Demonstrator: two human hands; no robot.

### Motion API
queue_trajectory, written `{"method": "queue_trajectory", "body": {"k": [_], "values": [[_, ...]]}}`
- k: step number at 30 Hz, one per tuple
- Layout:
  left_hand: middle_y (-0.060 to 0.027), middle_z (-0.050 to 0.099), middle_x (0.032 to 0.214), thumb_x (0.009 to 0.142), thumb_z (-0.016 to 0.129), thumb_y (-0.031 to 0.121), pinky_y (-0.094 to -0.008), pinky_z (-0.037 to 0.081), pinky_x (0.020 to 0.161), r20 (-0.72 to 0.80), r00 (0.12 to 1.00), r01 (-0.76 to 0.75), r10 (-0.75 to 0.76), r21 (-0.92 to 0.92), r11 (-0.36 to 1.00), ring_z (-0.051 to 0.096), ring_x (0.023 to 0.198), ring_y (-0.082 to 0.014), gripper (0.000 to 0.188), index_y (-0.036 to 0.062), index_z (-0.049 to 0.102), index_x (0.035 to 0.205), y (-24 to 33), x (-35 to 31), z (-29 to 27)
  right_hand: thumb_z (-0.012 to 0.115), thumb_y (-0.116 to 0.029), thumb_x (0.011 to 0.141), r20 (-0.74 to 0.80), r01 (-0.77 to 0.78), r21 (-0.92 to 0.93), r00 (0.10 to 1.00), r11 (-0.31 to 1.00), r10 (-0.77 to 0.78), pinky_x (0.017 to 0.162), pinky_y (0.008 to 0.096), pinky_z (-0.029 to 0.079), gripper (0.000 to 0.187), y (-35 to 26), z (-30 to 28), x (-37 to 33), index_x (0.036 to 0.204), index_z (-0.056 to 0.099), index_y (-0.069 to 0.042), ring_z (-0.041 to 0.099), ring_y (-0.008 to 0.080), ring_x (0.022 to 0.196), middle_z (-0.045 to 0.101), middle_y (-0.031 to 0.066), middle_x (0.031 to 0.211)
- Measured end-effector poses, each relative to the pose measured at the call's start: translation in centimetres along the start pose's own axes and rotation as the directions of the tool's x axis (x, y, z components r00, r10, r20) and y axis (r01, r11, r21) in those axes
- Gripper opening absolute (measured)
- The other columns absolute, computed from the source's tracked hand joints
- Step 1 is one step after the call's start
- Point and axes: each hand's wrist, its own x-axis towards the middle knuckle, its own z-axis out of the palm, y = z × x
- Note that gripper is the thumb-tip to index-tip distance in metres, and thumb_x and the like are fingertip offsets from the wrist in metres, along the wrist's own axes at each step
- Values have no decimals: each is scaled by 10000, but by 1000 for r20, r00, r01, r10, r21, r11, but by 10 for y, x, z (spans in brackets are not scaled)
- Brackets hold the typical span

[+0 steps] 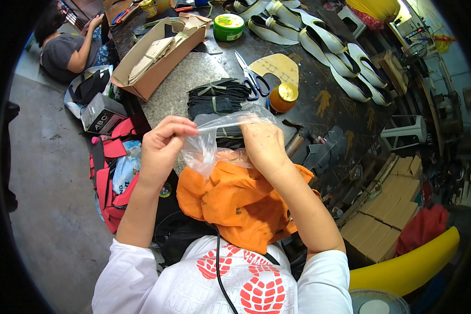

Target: The person unpacks black material strips from a plastic bag and places them on a workbench. They then use a pen and a cardboard template to mark measurements on the strips. The person handles multiple strips and templates during the process.

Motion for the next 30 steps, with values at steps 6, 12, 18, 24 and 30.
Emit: {"method": "queue_trajectory", "body": {"k": [6, 12, 18, 24, 30], "values": [[-124, 616, 1196, 738, 613, -109, -364, 529, 860, 213, 966, -249, 144, 636, 730, 627, 975, -288, 300, 87, 766, 907, 8, 3, -18, 823, -127, 730, 37, 98, -117, 995, 988, -94, 880, 462, 550, 439, 2, -14, 0, 1130, 663, -43, 664, 364, 1077, 702, 163, 1101], [-182, 557, 1457, 744, 546, -130, -385, 499, 1016, 254, 962, -268, 103, 794, 546, 609, 1165, -334, 534, 40, 720, 1219, 10, 4, -25, 827, -110, 743, 190, 188, 49, 962, 981, -194, 906, 481, 542, 493, 0, -13, 7, 1186, 631, -19, 665, 399, 1077, 699, 198, 1136], [-190, 482, 1548, 759, 533, -120, -410, 434, 1139, 343, 936, -136, -84, 568, 812, 481, 1426, -383, 674, 17, 586, 1417, 12, -9, -26, 809, -99, 741, 310, 138, 39, 940, 990, -143, 939, 476, 535, 591, 10, 0, 8, 1285, 597, -7, 657, 416, 1097, 680, 250, 1172], [-220, 523, 1478, 852, 546, -31, -412, 439, 1130, 362, 924, -124, -123, 589, 799, 544, 1342, -389, 576, 15, 567, 1425, -3, -20, -3, 827, -195, 708, 194, 142, 33, 970, 989, -146, 954, 489, 541, 585, 21, 22, 23, 1239, 637, -41, 650, 424, 1108, 651, 247, 1215], [-232, 629, 1318, 936, 562, 191, -417, 443, 1101, 362, 914, -59, -183, 565, 823, 587, 1244, -384, 505, -24, 584, 1393, -11, -9, -7, 828, -223, 701, 161, 155, 13, 975, 988, -155, 928, 484, 547, 580, 22, 24, 19, 1224, 645, -51, 655, 402, 1102, 664, 229, 1192]]}}
